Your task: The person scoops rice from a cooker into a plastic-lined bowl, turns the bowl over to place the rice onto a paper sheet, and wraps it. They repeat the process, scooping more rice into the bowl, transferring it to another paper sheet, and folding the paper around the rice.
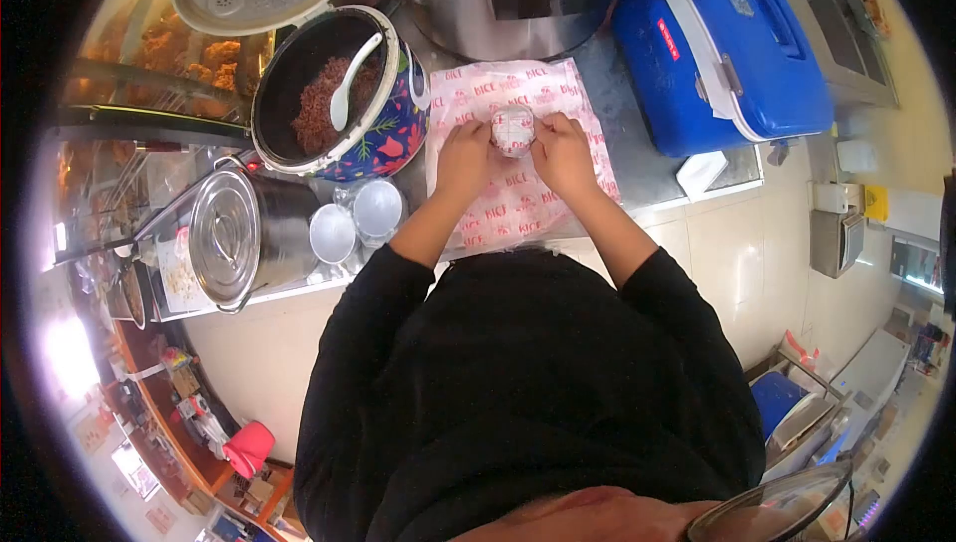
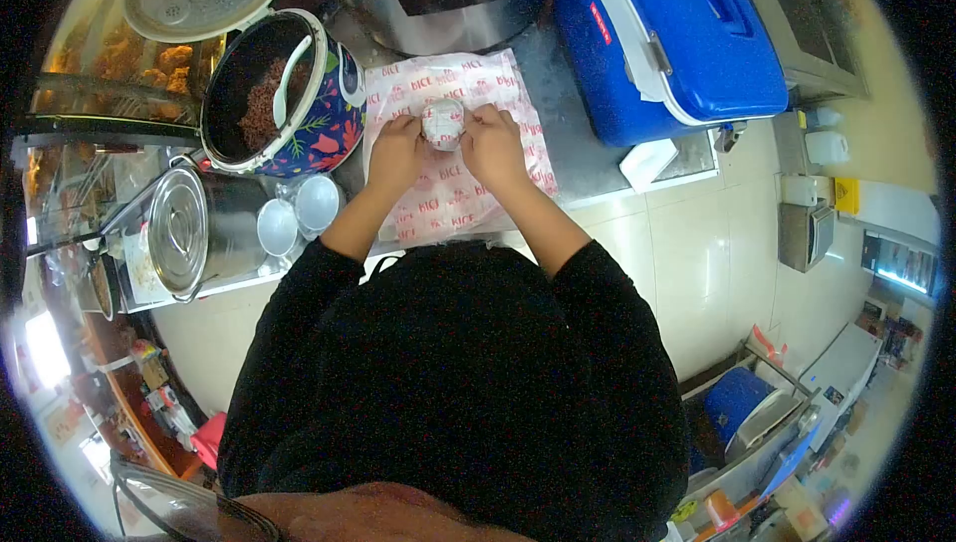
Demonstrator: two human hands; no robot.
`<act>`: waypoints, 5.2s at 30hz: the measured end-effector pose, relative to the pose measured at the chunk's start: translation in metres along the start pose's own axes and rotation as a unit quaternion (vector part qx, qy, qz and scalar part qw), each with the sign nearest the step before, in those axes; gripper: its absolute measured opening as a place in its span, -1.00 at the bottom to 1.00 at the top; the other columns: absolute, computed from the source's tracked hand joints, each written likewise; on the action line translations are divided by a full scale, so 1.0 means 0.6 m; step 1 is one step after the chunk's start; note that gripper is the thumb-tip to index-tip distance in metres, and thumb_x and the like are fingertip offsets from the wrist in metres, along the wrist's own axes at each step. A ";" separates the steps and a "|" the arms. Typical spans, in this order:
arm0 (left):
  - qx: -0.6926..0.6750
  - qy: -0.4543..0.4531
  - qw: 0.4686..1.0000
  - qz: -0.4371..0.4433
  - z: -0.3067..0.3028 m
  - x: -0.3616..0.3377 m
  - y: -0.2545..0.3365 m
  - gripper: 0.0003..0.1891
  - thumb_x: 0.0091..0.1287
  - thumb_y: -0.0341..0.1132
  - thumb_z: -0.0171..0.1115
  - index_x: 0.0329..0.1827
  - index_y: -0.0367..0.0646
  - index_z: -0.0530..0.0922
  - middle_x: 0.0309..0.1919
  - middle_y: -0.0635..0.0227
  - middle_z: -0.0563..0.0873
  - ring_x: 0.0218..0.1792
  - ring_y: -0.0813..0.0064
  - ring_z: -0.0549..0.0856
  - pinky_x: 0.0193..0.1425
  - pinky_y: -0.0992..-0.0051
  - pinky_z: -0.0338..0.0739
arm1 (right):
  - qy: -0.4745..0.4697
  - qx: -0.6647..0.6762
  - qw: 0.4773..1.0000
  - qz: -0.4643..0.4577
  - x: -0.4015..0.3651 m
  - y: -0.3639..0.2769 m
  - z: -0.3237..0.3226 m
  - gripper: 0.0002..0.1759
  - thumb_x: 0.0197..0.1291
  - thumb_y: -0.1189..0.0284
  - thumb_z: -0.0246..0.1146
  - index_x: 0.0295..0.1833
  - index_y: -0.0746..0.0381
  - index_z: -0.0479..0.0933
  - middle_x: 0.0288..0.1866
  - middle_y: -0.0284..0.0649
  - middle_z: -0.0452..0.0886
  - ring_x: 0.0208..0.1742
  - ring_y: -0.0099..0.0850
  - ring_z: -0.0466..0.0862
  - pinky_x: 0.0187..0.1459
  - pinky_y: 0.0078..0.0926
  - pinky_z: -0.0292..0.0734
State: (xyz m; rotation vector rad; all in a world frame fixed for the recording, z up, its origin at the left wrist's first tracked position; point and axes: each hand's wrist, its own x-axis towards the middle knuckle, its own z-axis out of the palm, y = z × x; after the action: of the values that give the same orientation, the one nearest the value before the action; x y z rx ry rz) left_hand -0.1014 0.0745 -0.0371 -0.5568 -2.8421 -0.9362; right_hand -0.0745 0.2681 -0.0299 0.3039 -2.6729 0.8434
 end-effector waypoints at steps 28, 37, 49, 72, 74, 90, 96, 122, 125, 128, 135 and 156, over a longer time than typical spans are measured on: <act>-0.465 0.037 0.865 -0.186 -0.164 -0.027 0.140 -0.50 0.58 0.01 -0.12 0.38 -0.16 0.38 0.21 0.15 0.47 0.14 0.36 0.54 0.23 0.37 0.47 | -0.051 0.570 0.767 0.290 0.042 -0.203 -0.139 -0.36 0.19 0.57 0.40 0.34 0.36 0.29 0.02 -0.10 0.66 -0.04 -0.45 0.68 -0.03 -0.51 0.61; -0.334 0.009 0.937 -0.099 -0.304 -0.129 0.005 -0.69 0.44 -0.40 0.18 0.23 -0.13 0.55 0.19 0.34 0.56 0.09 0.51 0.58 0.17 0.47 0.48 | 0.227 0.204 0.929 0.208 0.147 -0.061 -0.484 -0.36 0.11 0.33 0.47 0.27 0.34 0.44 0.08 -0.05 0.64 0.07 -0.33 0.68 0.04 -0.42 0.61; 0.262 -0.022 0.940 -0.217 -0.301 -0.196 -0.091 -0.56 0.23 0.00 0.34 0.02 -0.12 0.62 -0.02 0.20 0.67 0.03 0.09 0.61 0.06 0.08 0.46 | 0.124 -0.244 0.945 0.179 0.167 0.099 -0.522 -0.63 0.42 0.28 0.07 0.22 0.13 0.60 0.11 0.04 0.65 0.14 0.04 0.62 0.19 -0.12 0.48; -0.167 -0.044 0.928 -0.331 -0.367 -0.178 -0.113 -0.63 0.15 -0.29 0.28 0.01 -0.25 0.54 -0.25 0.03 0.71 -0.12 -0.01 0.69 -0.05 0.19 0.58 | -0.402 -0.267 0.847 -0.222 0.471 -0.399 0.117 -0.74 0.09 0.41 0.30 -0.09 0.16 0.72 -0.18 -0.02 0.73 -0.07 -0.05 0.73 -0.06 -0.11 0.64; -0.317 -0.034 0.879 -0.354 -0.372 -0.184 -0.127 -0.48 0.15 -0.34 0.29 0.21 -0.22 0.41 -0.18 0.05 0.68 -0.06 0.12 0.67 0.01 0.28 0.56 | -0.344 -0.234 0.871 -0.261 0.482 -0.396 0.127 -0.70 0.09 0.52 0.24 -0.04 0.15 0.71 -0.12 -0.05 0.71 -0.03 -0.08 0.73 -0.06 -0.13 0.65; -0.473 0.003 0.840 -0.267 -0.387 -0.177 -0.134 -0.01 0.16 -0.60 0.23 0.59 -0.45 -0.20 0.62 0.22 -0.13 0.28 0.51 0.42 0.36 0.46 0.35 | -0.495 -0.198 0.815 -0.225 0.436 -0.421 0.146 -0.55 -0.02 0.55 0.20 0.01 0.04 0.74 -0.11 -0.05 0.75 -0.13 -0.08 0.75 -0.10 -0.16 0.66; -0.484 0.032 0.836 -0.256 -0.382 -0.174 -0.132 0.13 0.20 -0.47 0.27 0.62 -0.15 -0.46 -0.04 0.23 0.55 -0.05 0.50 0.52 0.12 0.58 0.42 | -0.636 -0.113 0.743 -0.177 0.425 -0.383 0.158 -0.46 -0.04 0.61 0.15 0.13 0.18 0.67 -0.10 0.06 0.74 -0.29 -0.16 0.78 -0.19 -0.25 0.66; -0.768 0.225 0.555 -0.228 -0.456 -0.034 -0.071 -0.48 0.60 -0.02 -0.16 0.39 -0.26 0.31 0.27 0.16 0.54 0.28 0.28 0.55 0.39 0.24 0.42 | -0.268 0.034 0.917 -0.295 0.438 -0.479 -0.044 -0.58 0.13 0.53 0.15 0.11 0.09 0.68 -0.14 -0.06 0.74 -0.16 -0.10 0.72 -0.05 -0.20 0.60; -0.762 0.248 0.559 -0.213 -0.450 -0.043 -0.082 -0.51 0.59 -0.07 -0.14 0.38 -0.26 0.32 0.24 0.14 0.55 0.25 0.29 0.57 0.38 0.25 0.44 | -0.251 0.014 0.934 -0.254 0.436 -0.490 -0.050 -0.58 0.14 0.52 0.14 0.11 0.08 0.68 -0.13 -0.05 0.73 -0.09 -0.04 0.70 0.01 -0.16 0.58; -0.725 0.260 0.592 -0.239 -0.448 -0.075 -0.105 -0.51 0.55 -0.11 -0.13 0.40 -0.25 0.31 0.27 0.12 0.53 0.28 0.24 0.55 0.41 0.20 0.39 | -0.382 0.062 0.907 -0.165 0.471 -0.476 -0.040 -0.58 0.15 0.51 0.14 0.12 0.07 0.68 -0.19 0.00 0.73 -0.13 -0.11 0.74 -0.09 -0.17 0.62; -0.671 0.375 0.531 -0.357 -0.451 -0.134 -0.106 -0.40 0.47 0.07 -0.06 0.37 -0.20 0.35 0.28 0.18 0.52 0.28 0.24 0.54 0.39 0.22 0.39 | -0.294 -0.215 0.907 -0.208 0.490 -0.400 0.095 -0.71 0.15 0.52 0.19 -0.06 0.18 0.73 -0.20 0.00 0.75 -0.22 -0.08 0.78 -0.21 -0.18 0.67; -0.750 0.360 0.501 -0.238 -0.451 -0.145 -0.112 -0.06 0.25 0.41 -0.15 0.52 -0.13 0.15 0.37 -0.02 0.39 0.34 -0.14 0.45 0.42 -0.30 0.30 | -0.360 -0.248 0.871 -0.225 0.481 -0.364 0.223 -0.80 0.11 0.55 0.20 -0.22 0.30 0.72 -0.21 0.03 0.74 -0.16 -0.01 0.76 -0.15 -0.14 0.69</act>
State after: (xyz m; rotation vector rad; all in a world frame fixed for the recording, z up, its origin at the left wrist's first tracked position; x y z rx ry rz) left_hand -0.0513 -0.1626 0.1263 0.5878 -0.7567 -2.6750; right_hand -0.3092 -0.0160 0.0846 1.2444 -3.1065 -0.1664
